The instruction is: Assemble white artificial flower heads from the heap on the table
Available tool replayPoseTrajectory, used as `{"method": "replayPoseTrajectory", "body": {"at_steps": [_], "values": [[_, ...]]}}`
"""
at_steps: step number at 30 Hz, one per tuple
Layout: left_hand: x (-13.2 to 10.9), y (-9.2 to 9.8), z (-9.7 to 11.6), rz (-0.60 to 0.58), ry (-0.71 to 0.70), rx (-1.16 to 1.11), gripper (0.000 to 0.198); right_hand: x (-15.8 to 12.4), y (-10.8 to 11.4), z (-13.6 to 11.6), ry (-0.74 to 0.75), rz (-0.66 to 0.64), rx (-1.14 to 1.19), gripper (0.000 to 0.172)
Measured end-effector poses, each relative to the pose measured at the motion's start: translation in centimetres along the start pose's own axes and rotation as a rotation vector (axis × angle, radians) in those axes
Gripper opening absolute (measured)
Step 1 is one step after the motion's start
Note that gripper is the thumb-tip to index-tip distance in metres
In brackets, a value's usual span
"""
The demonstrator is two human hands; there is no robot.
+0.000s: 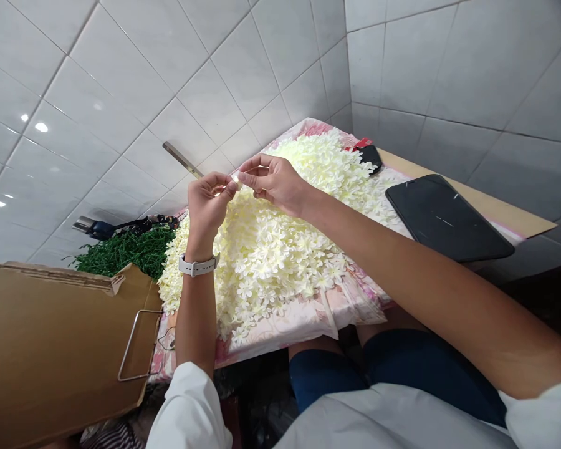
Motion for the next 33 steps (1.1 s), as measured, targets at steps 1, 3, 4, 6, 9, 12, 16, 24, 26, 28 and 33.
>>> {"method": "replayPoseTrajectory", "body": {"at_steps": [1, 3, 4, 6, 9, 12, 16, 24, 26, 28, 33], "values": [[0.0, 0.1, 0.0, 0.017, -0.007, 0.008, 0.009, 0.0, 0.0, 0.0, -0.001, -0.007, -0.001, 0.051], [0.1, 0.3, 0.0, 0.049, -0.019, 0.024, 0.006, -0.1, -0.1, -0.1, -0.002, -0.022, -0.003, 0.052], [0.1, 0.3, 0.0, 0.065, -0.021, 0.029, 0.006, -0.1, -0.1, 0.0, 0.000, -0.031, -0.003, 0.052], [0.2, 0.3, -0.1, 0.087, -0.015, 0.022, 0.006, -0.1, -0.2, 0.0, 0.013, -0.049, -0.004, 0.053], [0.2, 0.3, -0.3, 0.101, -0.012, 0.012, 0.010, 0.0, -0.2, 0.0, 0.039, -0.052, -0.032, 0.051], [0.2, 0.4, -0.1, 0.083, -0.039, 0.053, 0.011, 0.0, -0.2, -0.1, 0.056, -0.041, -0.051, 0.050], [0.0, 0.3, 0.8, 0.019, -0.060, 0.155, 0.024, 0.1, 0.2, -0.2, 0.062, 0.032, -0.056, 0.047], [-0.1, -0.1, 0.7, -0.022, -0.003, -0.045, 0.039, -0.2, 0.0, -0.3, 0.061, 0.005, -0.084, 0.054], [-0.2, 0.2, 0.5, -0.012, -0.022, -0.059, 0.032, -0.2, -0.1, -0.3, 0.057, -0.015, -0.079, 0.056], [-0.3, 0.3, 0.5, -0.003, -0.032, -0.060, 0.028, -0.2, -0.1, -0.3, 0.061, -0.034, -0.079, 0.057], [-0.5, 0.2, 0.7, 0.028, -0.046, -0.092, 0.024, -0.3, -0.3, -0.5, 0.082, -0.073, -0.089, 0.055]]}}
Point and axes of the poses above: each hand's wrist, its own x-axis towards the middle knuckle, its own y-axis out of the back of the hand, z = x × y, the point moved 4 cm from there along x, towards the middle knuckle, and after that the axes turned 6 degrees about -z, right-handed, at the moved point
